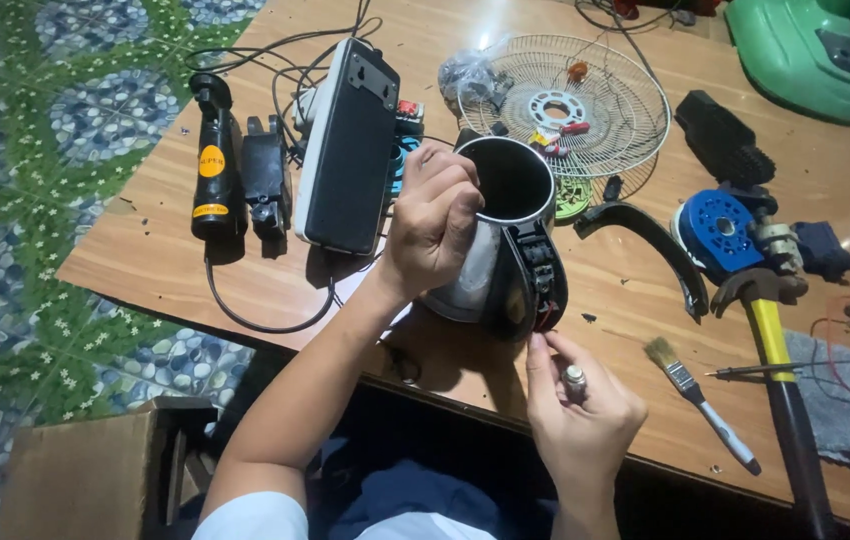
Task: The person disassembles the base of a stainless steel electric kettle using a screwdriver. They remove the outer casing to access the internal wiring and components, then proceed to unscrew and manipulate the internal parts.
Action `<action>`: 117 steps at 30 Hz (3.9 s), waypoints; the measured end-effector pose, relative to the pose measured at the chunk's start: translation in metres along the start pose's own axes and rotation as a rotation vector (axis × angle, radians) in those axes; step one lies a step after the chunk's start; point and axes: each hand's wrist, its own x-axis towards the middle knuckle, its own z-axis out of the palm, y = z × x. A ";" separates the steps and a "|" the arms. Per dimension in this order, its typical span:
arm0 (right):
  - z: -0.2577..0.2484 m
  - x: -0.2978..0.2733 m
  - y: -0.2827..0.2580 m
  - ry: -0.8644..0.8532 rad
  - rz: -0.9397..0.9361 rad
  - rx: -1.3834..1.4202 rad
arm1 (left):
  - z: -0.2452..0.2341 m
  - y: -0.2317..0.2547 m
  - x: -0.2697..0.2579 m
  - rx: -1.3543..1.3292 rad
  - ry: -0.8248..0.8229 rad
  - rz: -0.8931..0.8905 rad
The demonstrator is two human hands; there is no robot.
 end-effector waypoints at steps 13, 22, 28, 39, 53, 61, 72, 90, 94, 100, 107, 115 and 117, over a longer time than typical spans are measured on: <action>0.024 -0.018 0.021 0.078 0.190 0.302 | -0.002 0.000 0.001 -0.006 -0.013 0.005; 0.031 -0.020 0.022 0.108 0.218 0.352 | -0.003 0.000 0.003 0.033 -0.029 0.023; 0.032 -0.014 0.022 0.166 -0.055 0.155 | -0.002 -0.003 0.000 0.041 -0.036 0.054; 0.033 -0.009 0.013 0.204 0.136 0.310 | 0.000 -0.003 0.000 0.040 -0.022 0.032; 0.023 0.011 0.011 0.252 -0.018 0.205 | 0.002 -0.006 -0.003 0.026 -0.014 0.027; -0.012 0.047 0.045 -0.014 -0.605 -0.141 | 0.002 -0.005 -0.002 0.034 -0.011 0.032; -0.028 0.080 0.029 -0.094 -0.772 -0.186 | 0.001 -0.007 -0.004 0.043 -0.013 0.025; -0.046 0.112 0.024 -0.446 -0.637 -0.335 | -0.003 -0.004 -0.003 0.035 -0.045 0.045; -0.046 0.130 0.025 -0.618 -0.630 -0.345 | -0.003 -0.004 -0.003 0.037 -0.043 0.050; -0.045 0.140 0.023 -0.630 -0.668 -0.131 | -0.002 -0.005 -0.004 0.043 -0.039 0.045; -0.044 0.138 0.037 -0.565 -0.712 -0.075 | -0.002 -0.006 -0.004 0.051 -0.054 0.049; -0.044 0.126 0.043 -0.422 -0.751 0.050 | -0.002 -0.007 -0.005 0.044 -0.047 0.041; -0.045 0.125 0.042 -0.430 -0.740 0.065 | -0.001 -0.007 -0.005 0.044 -0.049 0.040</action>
